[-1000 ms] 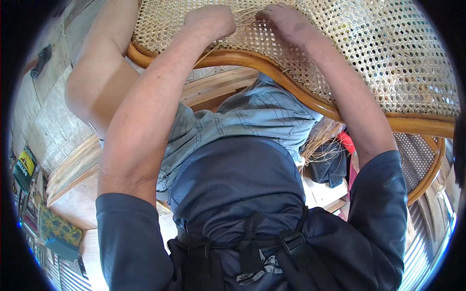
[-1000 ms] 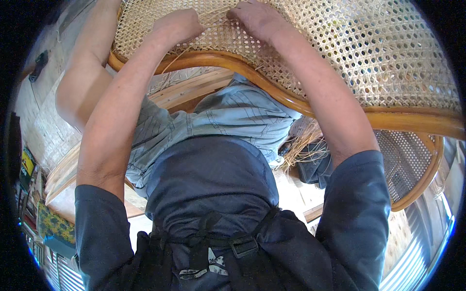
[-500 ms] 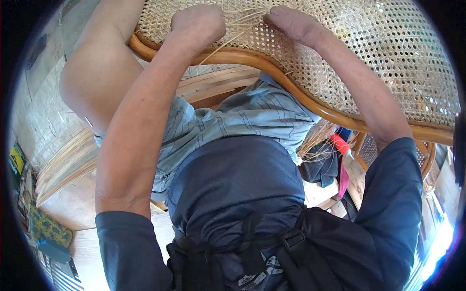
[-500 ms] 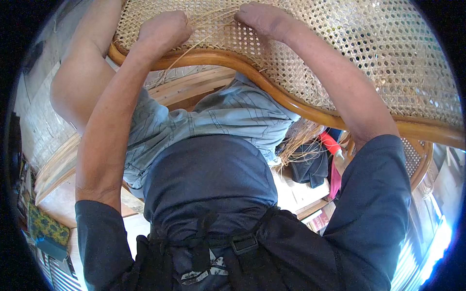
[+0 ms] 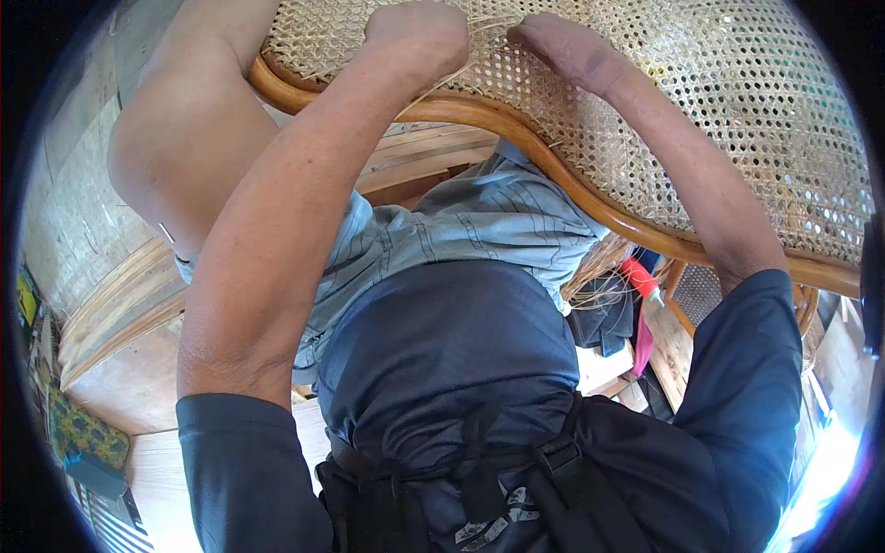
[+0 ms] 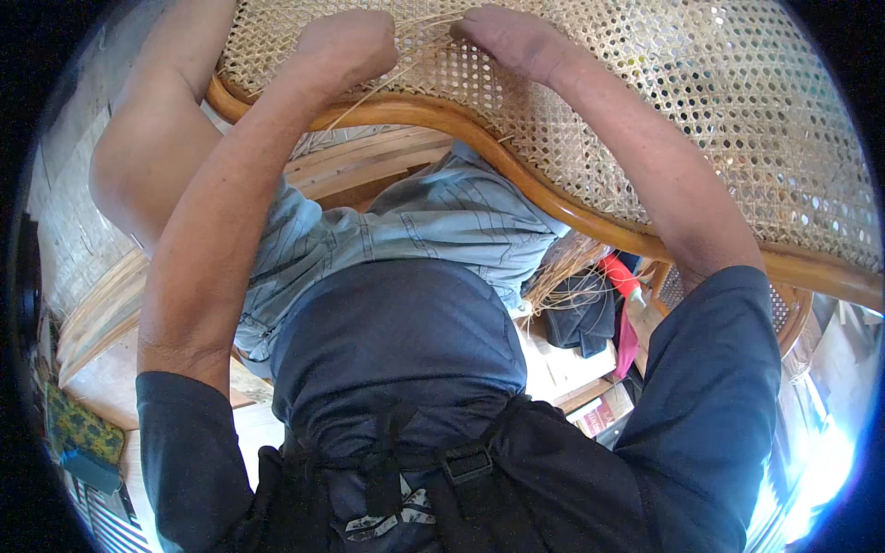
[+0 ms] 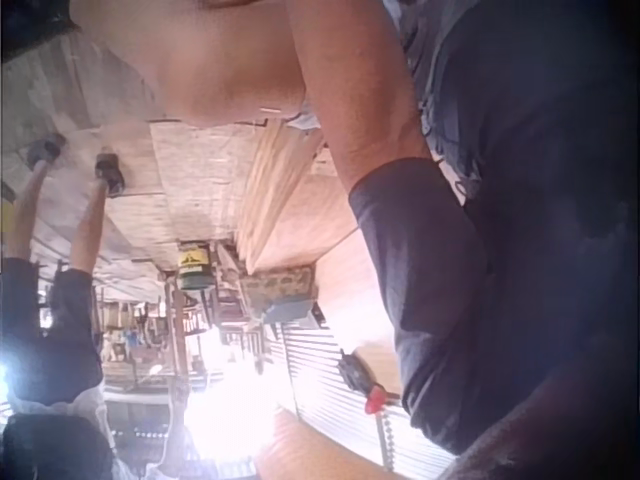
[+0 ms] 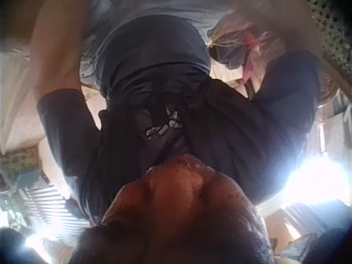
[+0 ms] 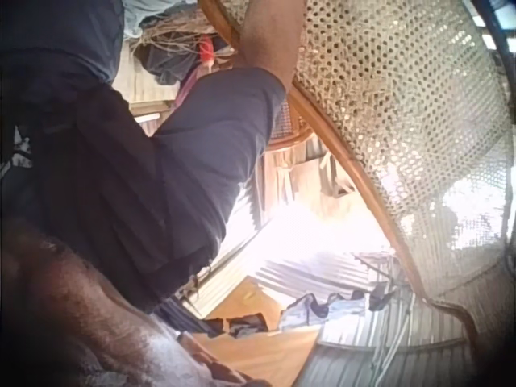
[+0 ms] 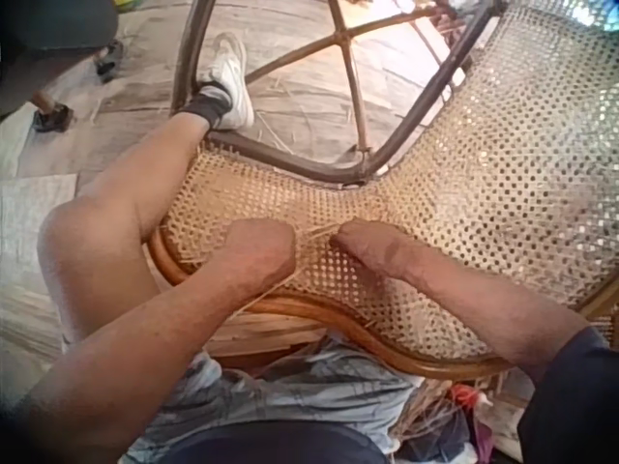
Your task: Repairing a rattan chair by weaving new rattan strips into the seat and trimming them with a utility knife and snips.
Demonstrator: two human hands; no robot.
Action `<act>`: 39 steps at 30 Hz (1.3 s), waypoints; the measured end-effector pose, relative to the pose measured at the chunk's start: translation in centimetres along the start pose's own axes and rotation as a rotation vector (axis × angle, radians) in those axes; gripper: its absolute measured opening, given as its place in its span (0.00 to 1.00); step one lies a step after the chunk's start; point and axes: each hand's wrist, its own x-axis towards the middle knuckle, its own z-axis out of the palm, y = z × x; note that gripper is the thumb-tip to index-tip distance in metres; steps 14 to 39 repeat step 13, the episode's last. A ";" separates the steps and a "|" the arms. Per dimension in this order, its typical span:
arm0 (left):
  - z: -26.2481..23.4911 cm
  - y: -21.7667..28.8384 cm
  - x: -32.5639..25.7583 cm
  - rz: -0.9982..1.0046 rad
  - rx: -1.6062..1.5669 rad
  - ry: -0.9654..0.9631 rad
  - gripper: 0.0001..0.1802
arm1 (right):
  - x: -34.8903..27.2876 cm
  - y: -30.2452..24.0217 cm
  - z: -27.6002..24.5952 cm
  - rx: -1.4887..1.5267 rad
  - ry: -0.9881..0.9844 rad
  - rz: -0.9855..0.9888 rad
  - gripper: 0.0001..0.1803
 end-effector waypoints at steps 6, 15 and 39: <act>-0.4 -0.2 -0.5 -0.026 0.004 0.028 0.12 | 2.0 -0.6 -1.9 -0.134 -0.387 0.128 0.18; -1.7 -1.1 -2.9 -0.119 0.102 -0.006 0.13 | 3.8 -2.8 -5.3 -0.235 -0.457 0.013 0.11; -1.7 -1.1 -2.9 -0.119 0.102 -0.006 0.13 | 3.8 -2.8 -5.3 -0.235 -0.457 0.013 0.11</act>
